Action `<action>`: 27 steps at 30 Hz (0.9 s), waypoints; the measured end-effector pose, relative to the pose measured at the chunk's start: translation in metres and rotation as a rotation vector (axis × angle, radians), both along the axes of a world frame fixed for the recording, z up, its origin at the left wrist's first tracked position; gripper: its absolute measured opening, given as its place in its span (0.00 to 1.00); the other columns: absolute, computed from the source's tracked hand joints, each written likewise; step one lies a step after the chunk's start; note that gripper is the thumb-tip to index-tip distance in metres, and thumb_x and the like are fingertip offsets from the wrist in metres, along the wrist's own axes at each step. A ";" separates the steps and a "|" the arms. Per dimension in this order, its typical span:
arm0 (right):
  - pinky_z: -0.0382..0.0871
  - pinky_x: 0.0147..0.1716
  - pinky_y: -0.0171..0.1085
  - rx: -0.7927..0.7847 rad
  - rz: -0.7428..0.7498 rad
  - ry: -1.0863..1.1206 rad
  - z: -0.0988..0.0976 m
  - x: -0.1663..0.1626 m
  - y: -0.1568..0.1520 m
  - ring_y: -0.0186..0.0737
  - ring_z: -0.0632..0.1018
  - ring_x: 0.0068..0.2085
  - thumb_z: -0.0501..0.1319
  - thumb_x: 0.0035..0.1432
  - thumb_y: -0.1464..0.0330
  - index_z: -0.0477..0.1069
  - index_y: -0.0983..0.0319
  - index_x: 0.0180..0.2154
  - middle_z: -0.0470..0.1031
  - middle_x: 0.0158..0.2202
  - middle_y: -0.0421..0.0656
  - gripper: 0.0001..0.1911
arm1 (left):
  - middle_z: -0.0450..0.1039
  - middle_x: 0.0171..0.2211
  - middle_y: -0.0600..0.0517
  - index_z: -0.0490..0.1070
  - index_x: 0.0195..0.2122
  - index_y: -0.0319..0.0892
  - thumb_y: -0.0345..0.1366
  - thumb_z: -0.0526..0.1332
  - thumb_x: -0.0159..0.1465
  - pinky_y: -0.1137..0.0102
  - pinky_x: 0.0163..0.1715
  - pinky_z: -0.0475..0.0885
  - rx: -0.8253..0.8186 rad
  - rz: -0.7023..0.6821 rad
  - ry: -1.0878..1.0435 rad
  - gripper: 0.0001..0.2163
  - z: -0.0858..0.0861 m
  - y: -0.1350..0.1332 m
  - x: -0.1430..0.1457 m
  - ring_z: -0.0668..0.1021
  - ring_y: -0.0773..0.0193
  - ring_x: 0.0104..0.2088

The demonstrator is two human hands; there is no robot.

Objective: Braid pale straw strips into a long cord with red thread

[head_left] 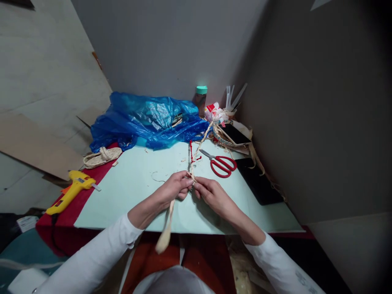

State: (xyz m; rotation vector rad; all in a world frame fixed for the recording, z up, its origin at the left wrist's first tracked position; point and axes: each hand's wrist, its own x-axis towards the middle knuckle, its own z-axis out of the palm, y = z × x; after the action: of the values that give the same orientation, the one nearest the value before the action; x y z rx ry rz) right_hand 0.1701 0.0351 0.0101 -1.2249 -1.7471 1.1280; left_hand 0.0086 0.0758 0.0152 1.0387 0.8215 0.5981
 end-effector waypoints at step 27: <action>0.55 0.23 0.37 0.620 -0.265 -0.902 -0.006 -0.044 -0.047 0.40 0.70 0.28 0.51 0.53 0.83 0.68 0.63 0.35 0.69 0.29 0.45 0.13 | 0.48 0.15 0.63 0.61 0.24 0.40 0.40 0.64 0.59 0.75 0.17 0.42 -0.038 0.092 -0.107 0.13 -0.003 -0.008 -0.003 0.48 0.76 0.17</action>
State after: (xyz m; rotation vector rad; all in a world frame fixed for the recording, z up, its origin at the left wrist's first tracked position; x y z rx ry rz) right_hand 0.1258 -0.0117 0.0044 -1.5831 -2.2099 -0.2141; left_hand 0.0060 0.0680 0.0127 0.9299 0.7866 0.7080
